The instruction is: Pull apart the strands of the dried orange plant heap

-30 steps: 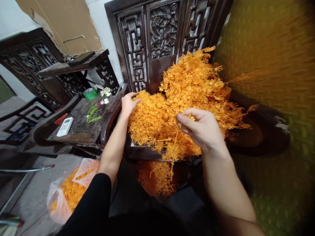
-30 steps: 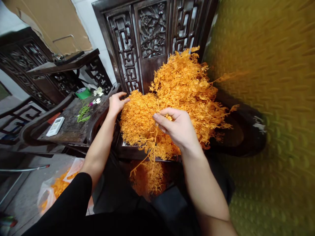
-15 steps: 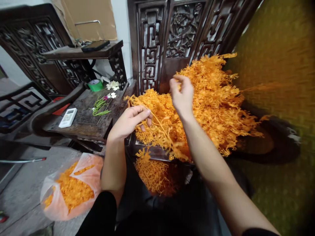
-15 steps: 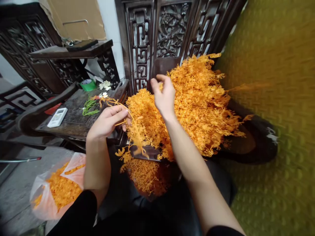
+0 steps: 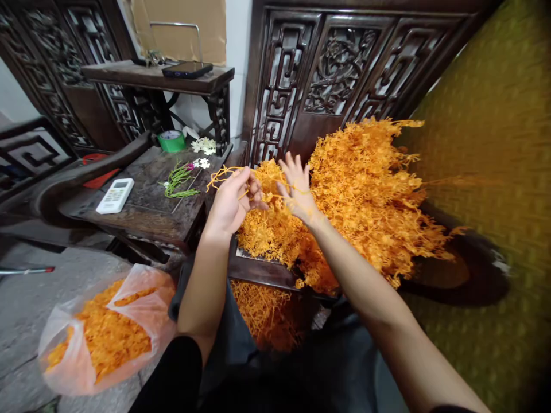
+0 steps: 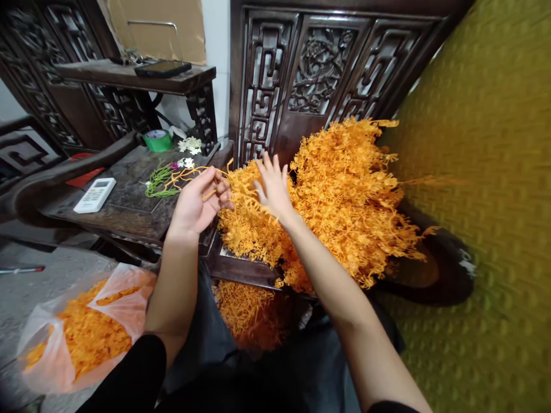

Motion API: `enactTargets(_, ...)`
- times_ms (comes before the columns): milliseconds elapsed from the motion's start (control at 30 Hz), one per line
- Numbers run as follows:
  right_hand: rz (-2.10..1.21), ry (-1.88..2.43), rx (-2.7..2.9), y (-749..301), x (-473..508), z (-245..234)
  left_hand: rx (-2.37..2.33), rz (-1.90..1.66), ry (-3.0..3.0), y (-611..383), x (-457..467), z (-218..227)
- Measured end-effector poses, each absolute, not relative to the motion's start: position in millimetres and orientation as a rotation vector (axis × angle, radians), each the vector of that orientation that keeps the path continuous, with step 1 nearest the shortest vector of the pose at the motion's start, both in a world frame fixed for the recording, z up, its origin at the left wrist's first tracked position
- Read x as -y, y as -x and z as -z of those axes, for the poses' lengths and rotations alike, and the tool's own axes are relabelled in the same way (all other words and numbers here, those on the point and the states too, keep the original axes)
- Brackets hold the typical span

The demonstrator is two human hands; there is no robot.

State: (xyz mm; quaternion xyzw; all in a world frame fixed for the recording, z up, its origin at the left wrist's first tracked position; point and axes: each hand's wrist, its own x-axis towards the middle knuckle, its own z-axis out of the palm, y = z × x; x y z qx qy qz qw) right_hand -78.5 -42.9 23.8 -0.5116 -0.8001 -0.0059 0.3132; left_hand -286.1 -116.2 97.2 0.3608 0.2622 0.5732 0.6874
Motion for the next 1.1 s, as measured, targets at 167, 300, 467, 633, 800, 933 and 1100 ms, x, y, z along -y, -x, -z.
enactTargets(167, -0.481, 0.796, 1.954, 63.0, 124.1, -68.6, -0.498, -1.304, -0.675, 273.5, 114.8, -95.0)
enactTargets(300, -0.577, 0.831, 1.686, 67.4, 150.8, -75.6, -0.490, -1.232, -0.650, 254.6, 125.4, -98.8)
enactTargets(467, -0.986, 0.840, 0.972, 60.2, 147.1, -70.1, -0.352, -1.215, -0.639, 233.2, 141.1, -101.8)
enactTargets(633, -1.185, 0.745, 0.805, 31.4, 156.7, -75.6, -0.293, -1.255, -1.119, 239.6, 144.0, -102.1)
enactTargets(800, -1.436, 0.669, 0.980, 6.9, 173.1, -76.8, -0.226, -0.334, -1.811, 270.9, 145.1, -119.7)
enactTargets(933, -1.584, 0.607, 1.151, 8.9, 183.9, -76.0, -0.530, -0.701, -1.841, 256.5, 156.6, -116.3)
enactTargets(1100, -1.389, 0.784, 1.112, 20.0, 183.4, -70.5, -0.829, -0.979, -1.734, 215.6, 164.1, -91.1)
